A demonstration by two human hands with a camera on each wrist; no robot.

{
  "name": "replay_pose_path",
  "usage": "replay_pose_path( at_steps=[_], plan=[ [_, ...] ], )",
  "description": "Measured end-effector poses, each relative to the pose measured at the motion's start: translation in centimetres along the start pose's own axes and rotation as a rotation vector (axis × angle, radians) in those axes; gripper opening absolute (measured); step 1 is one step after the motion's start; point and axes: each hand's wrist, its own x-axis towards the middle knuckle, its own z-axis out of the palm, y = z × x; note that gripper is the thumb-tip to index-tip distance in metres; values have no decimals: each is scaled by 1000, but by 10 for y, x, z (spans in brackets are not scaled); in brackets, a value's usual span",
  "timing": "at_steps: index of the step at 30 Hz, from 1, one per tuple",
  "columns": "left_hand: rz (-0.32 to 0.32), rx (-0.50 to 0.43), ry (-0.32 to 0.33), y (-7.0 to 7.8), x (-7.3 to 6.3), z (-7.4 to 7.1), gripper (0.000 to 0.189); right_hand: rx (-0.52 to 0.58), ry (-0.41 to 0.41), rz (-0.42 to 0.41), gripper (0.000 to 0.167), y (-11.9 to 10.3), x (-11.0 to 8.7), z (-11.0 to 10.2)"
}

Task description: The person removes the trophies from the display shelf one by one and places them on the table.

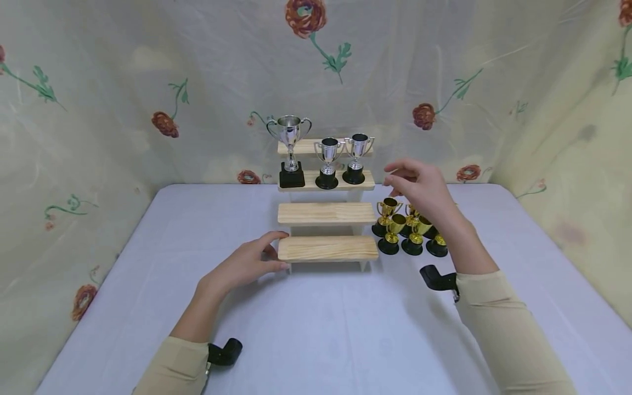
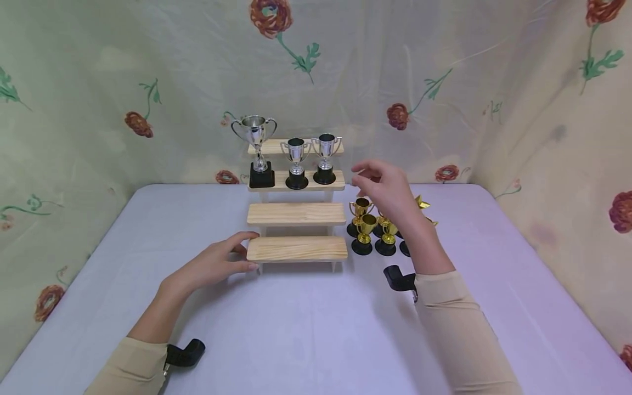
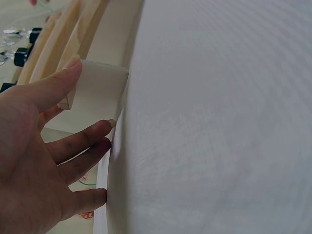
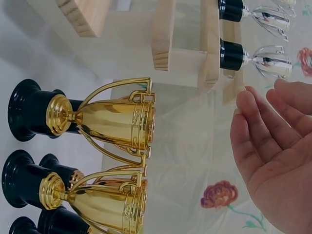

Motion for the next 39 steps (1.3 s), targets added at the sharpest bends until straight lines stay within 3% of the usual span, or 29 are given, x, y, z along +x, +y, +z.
replay_pose_path(
  at_steps=[13,26,39],
  plan=[
    [-9,9,6,1,-1,-1,67,14,-24,-12,28,-2,18,-1],
    [-13,13,9,0,1,0,68,139,-39,-27,29,-5,31,-4],
    [-22,6,11,-1,2,0,67,216,25,-89,31,-12,46,-4]
  ],
)
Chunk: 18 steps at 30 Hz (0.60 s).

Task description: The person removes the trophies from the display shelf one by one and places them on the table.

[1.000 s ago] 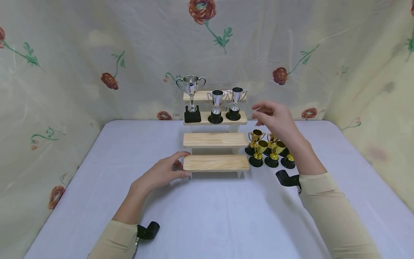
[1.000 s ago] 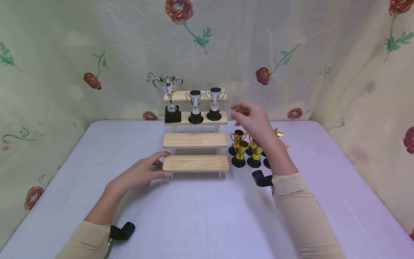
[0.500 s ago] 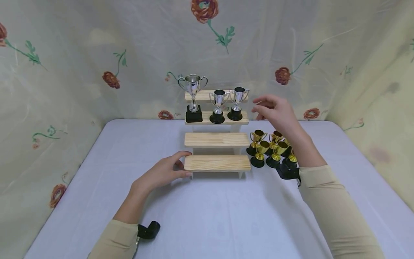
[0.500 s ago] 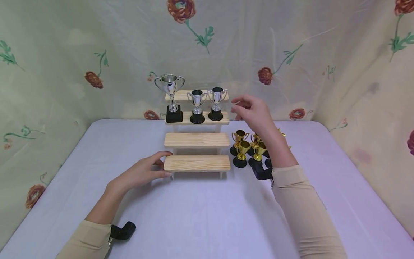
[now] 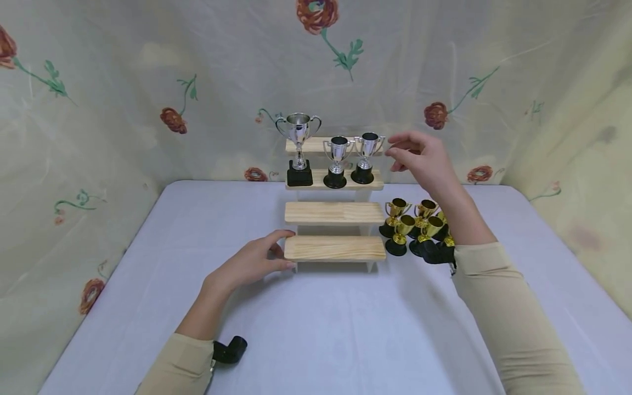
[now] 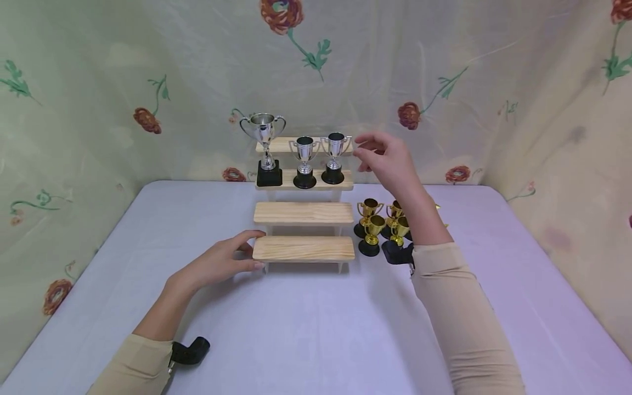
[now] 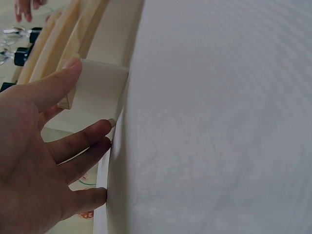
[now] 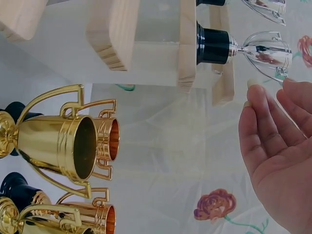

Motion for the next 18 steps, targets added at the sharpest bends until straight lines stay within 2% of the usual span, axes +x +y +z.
replay_pose_path(
  at_steps=[6,18],
  plan=[
    [-8,1,0,0,0,0,67,18,16,-18,33,-1,4,3],
    [4,-1,1,-2,2,1,67,-79,26,-10,35,-12,11,8]
  ],
)
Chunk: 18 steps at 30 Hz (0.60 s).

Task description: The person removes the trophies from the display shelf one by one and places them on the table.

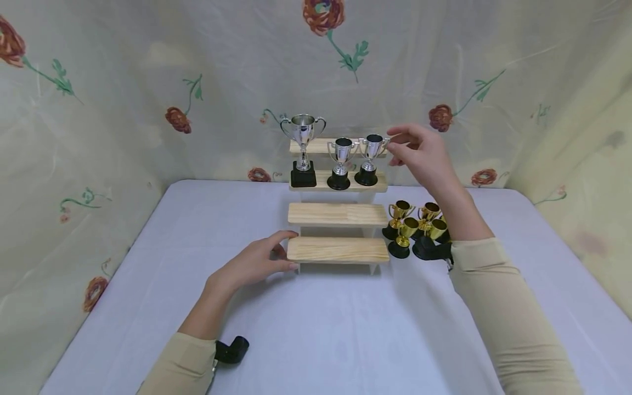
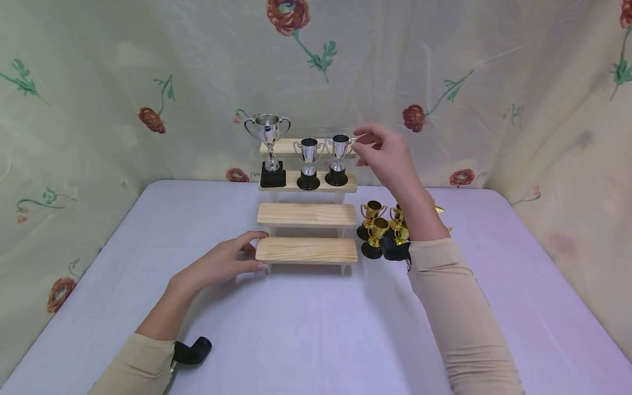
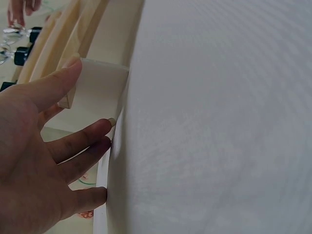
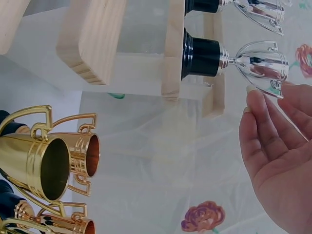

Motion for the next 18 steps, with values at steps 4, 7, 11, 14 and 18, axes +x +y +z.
replay_pose_path(
  at_steps=[4,7,11,14,18],
  plan=[
    [-3,-2,3,0,0,0,66,-31,-10,-2,34,-3,1,0],
    [3,-9,2,0,-1,0,66,-41,-7,-3,32,-3,2,0],
    [9,-14,-3,1,-3,-1,67,-75,3,5,29,-2,2,1],
    [6,-13,-5,1,-3,-2,67,-86,10,8,26,-2,1,2],
    [1,-11,-1,1,-3,-2,67,-75,24,0,23,-1,1,4]
  ],
)
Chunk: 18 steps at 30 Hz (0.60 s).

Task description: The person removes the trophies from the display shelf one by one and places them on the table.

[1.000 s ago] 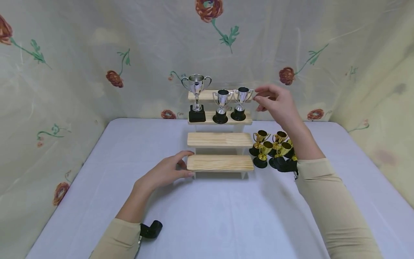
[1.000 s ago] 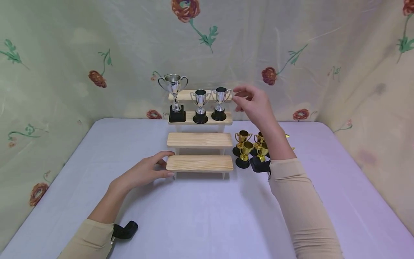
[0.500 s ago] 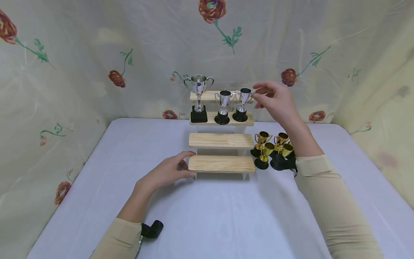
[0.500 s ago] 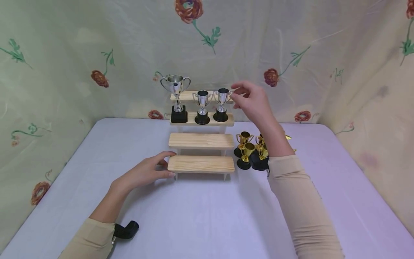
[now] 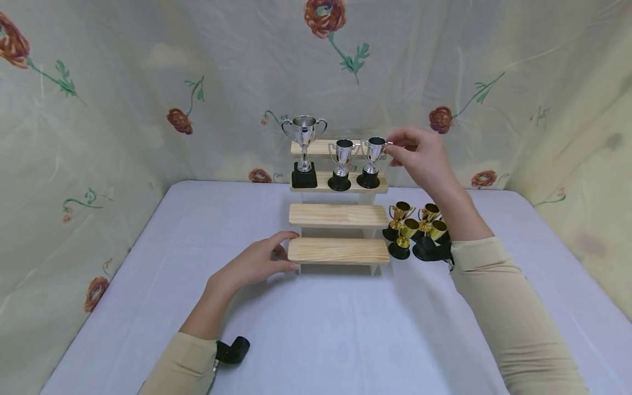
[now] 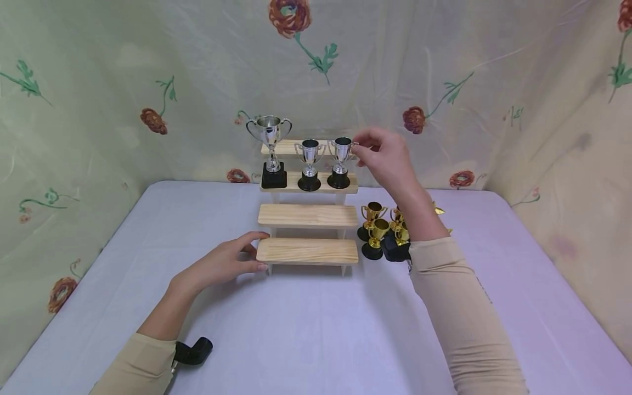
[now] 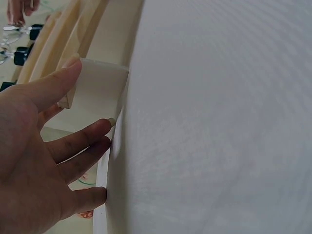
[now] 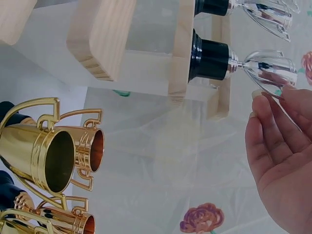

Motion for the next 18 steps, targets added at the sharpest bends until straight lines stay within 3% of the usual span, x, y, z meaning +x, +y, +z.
replay_pose_path(
  at_steps=[18],
  plan=[
    [0,3,-3,1,-1,1,68,-4,34,-18,17,-2,-8,-6]
  ],
)
